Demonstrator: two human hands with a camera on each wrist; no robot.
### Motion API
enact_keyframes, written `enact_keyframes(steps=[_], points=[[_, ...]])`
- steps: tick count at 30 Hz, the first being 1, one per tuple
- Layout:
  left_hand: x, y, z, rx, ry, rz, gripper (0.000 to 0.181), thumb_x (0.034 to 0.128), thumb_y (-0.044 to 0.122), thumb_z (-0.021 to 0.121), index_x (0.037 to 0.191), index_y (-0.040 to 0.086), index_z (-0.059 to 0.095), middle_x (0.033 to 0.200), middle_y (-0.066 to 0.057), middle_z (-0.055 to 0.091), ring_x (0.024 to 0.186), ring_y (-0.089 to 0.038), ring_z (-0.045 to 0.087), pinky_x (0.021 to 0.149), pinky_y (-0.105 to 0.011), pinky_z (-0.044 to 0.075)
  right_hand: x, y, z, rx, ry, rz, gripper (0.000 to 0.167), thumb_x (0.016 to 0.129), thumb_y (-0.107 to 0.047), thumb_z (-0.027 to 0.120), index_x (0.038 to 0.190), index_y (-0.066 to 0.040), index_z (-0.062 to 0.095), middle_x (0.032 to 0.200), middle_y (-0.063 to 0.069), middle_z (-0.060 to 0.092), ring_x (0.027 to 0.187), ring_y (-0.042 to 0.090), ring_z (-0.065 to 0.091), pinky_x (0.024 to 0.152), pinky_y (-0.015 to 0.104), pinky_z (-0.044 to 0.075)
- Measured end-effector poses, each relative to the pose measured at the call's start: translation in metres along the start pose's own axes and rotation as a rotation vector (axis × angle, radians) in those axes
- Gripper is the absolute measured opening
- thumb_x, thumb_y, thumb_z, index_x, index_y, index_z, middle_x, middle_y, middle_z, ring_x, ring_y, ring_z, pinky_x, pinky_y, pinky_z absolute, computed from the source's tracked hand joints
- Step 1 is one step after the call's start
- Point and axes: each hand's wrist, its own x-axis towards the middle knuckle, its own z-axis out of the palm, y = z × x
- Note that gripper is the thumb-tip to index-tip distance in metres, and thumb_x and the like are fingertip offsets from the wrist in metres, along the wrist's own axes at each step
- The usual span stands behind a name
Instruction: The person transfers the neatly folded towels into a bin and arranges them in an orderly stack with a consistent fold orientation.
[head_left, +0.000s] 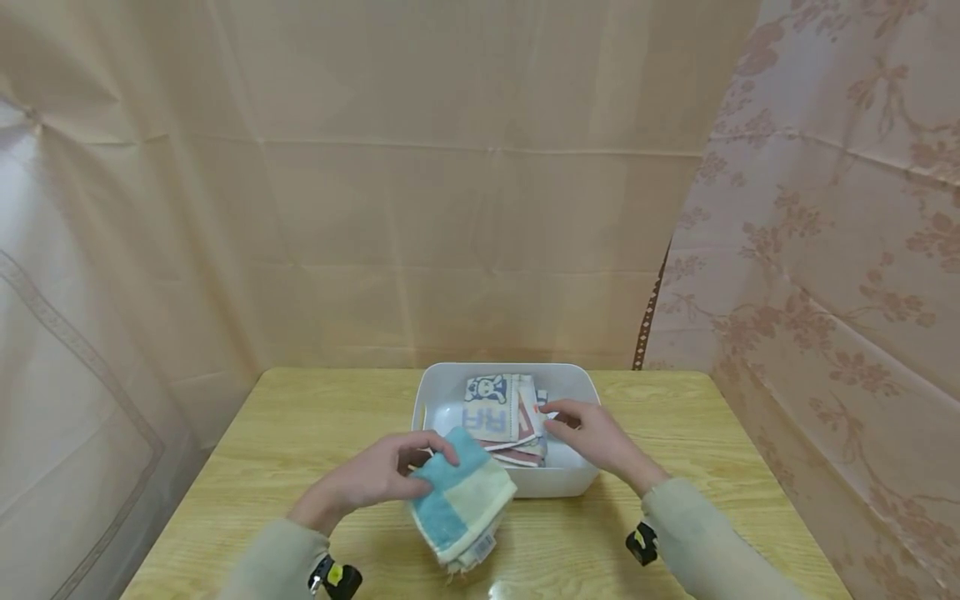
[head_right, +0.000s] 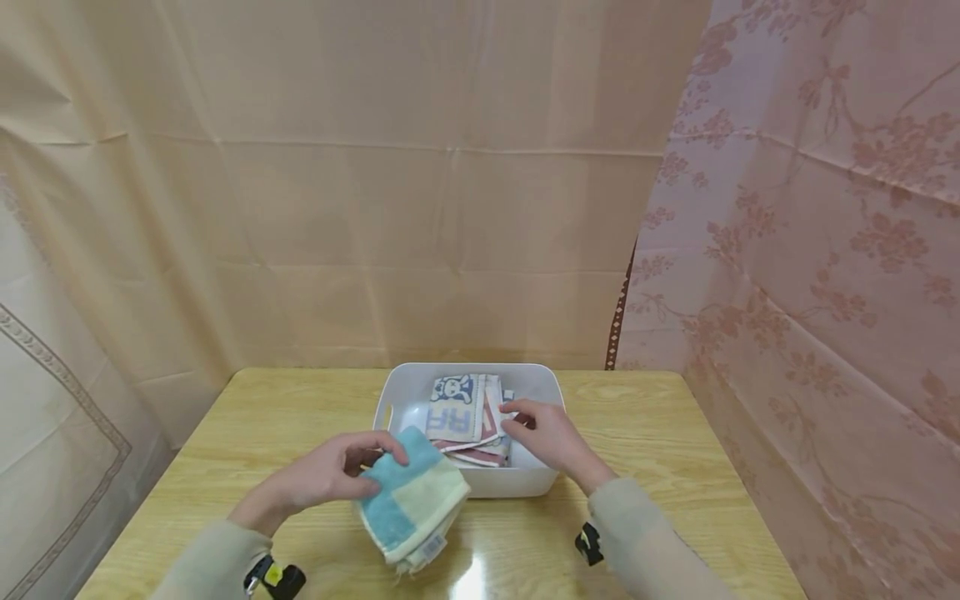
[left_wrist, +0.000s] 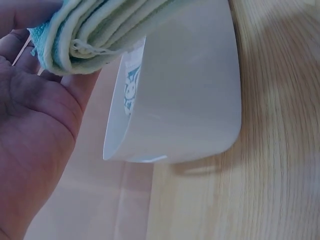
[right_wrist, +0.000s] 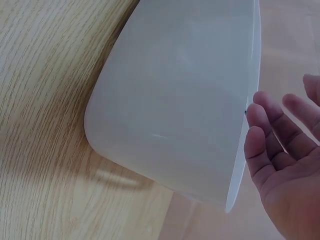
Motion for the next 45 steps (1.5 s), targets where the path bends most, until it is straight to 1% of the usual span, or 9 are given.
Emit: enact_keyframes(steps=[11,18,24,27,29,32,36,41,45], points=[[0.007,0.007,0.005,-0.030,0.004,0.019,0.038,0.0877,0.003,0.067,0.121,0.020,0.066,0.126,-0.009,0.059,0.101,-0.026,0.061,0.081,-0.038,0.059,-0.003,-0.002,0.002,0.016,-0.054,-0.081,0.041,0.103,-0.034,0.062,0.135,-0.008,0.066,0.130,0.011,0.069,0.101,0.016,0.065,0.087,0.038,0.055],[0.011,0.008,0.007,-0.008,0.018,0.045,0.037,0.0871,0.002,0.067,0.120,0.019,0.066,0.124,-0.008,0.060,0.099,-0.024,0.061,0.081,-0.034,0.057,-0.005,-0.005,0.004,0.029,-0.101,-0.148,0.045,0.104,-0.036,0.060,0.138,-0.006,0.063,0.130,0.016,0.068,0.101,0.018,0.067,0.085,0.036,0.055],[0.015,0.008,0.009,0.003,0.043,0.053,0.036,0.0874,0.003,0.068,0.120,0.018,0.066,0.125,-0.008,0.060,0.103,-0.026,0.058,0.085,-0.034,0.054,-0.007,-0.008,0.005,0.065,-0.133,-0.155,0.047,0.105,-0.039,0.056,0.141,-0.010,0.061,0.140,0.015,0.062,0.115,0.028,0.067,0.096,0.048,0.055],[0.017,0.009,0.009,0.012,0.058,0.048,0.036,0.0878,0.003,0.068,0.121,0.018,0.066,0.126,-0.007,0.059,0.105,-0.026,0.058,0.087,-0.035,0.052,-0.007,-0.010,0.005,0.076,-0.159,-0.160,0.045,0.107,-0.038,0.052,0.144,-0.013,0.059,0.137,0.013,0.065,0.117,0.029,0.066,0.101,0.052,0.052],[0.018,0.009,0.010,0.017,0.067,0.041,0.036,0.0881,0.003,0.069,0.120,0.019,0.067,0.127,-0.007,0.059,0.105,-0.026,0.057,0.087,-0.035,0.052,-0.007,-0.011,0.006,0.099,-0.191,-0.165,0.045,0.109,-0.037,0.047,0.145,-0.013,0.057,0.130,0.012,0.069,0.114,0.030,0.067,0.101,0.051,0.051],[0.020,0.009,0.010,0.014,0.075,0.035,0.036,0.0883,0.004,0.069,0.121,0.019,0.067,0.127,-0.007,0.059,0.104,-0.026,0.057,0.087,-0.036,0.051,-0.007,-0.013,0.007,0.140,-0.234,-0.191,0.046,0.112,-0.035,0.040,0.145,-0.008,0.056,0.119,0.009,0.073,0.106,0.032,0.068,0.094,0.044,0.053],[0.022,0.007,0.010,-0.003,0.083,0.033,0.037,0.0890,0.003,0.068,0.122,0.020,0.066,0.127,-0.008,0.058,0.104,-0.027,0.057,0.086,-0.036,0.053,-0.006,-0.015,0.008,0.179,-0.268,-0.225,0.048,0.113,-0.033,0.034,0.145,-0.004,0.055,0.116,0.007,0.072,0.100,0.031,0.068,0.083,0.034,0.054],[0.025,0.006,0.010,-0.017,0.102,0.043,0.038,0.0896,0.002,0.068,0.123,0.020,0.065,0.131,-0.009,0.057,0.108,-0.028,0.057,0.087,-0.037,0.053,-0.007,-0.015,0.009,0.178,-0.289,-0.228,0.045,0.112,-0.033,0.040,0.151,-0.012,0.051,0.136,0.014,0.064,0.107,0.023,0.069,0.089,0.041,0.058],[0.027,0.006,0.011,-0.022,0.118,0.053,0.037,0.0903,0.002,0.068,0.123,0.019,0.065,0.131,-0.009,0.057,0.107,-0.029,0.056,0.087,-0.038,0.053,-0.008,-0.017,0.010,0.148,-0.309,-0.207,0.050,0.109,-0.036,0.049,0.153,-0.014,0.048,0.150,0.015,0.054,0.120,0.027,0.064,0.096,0.042,0.055]])
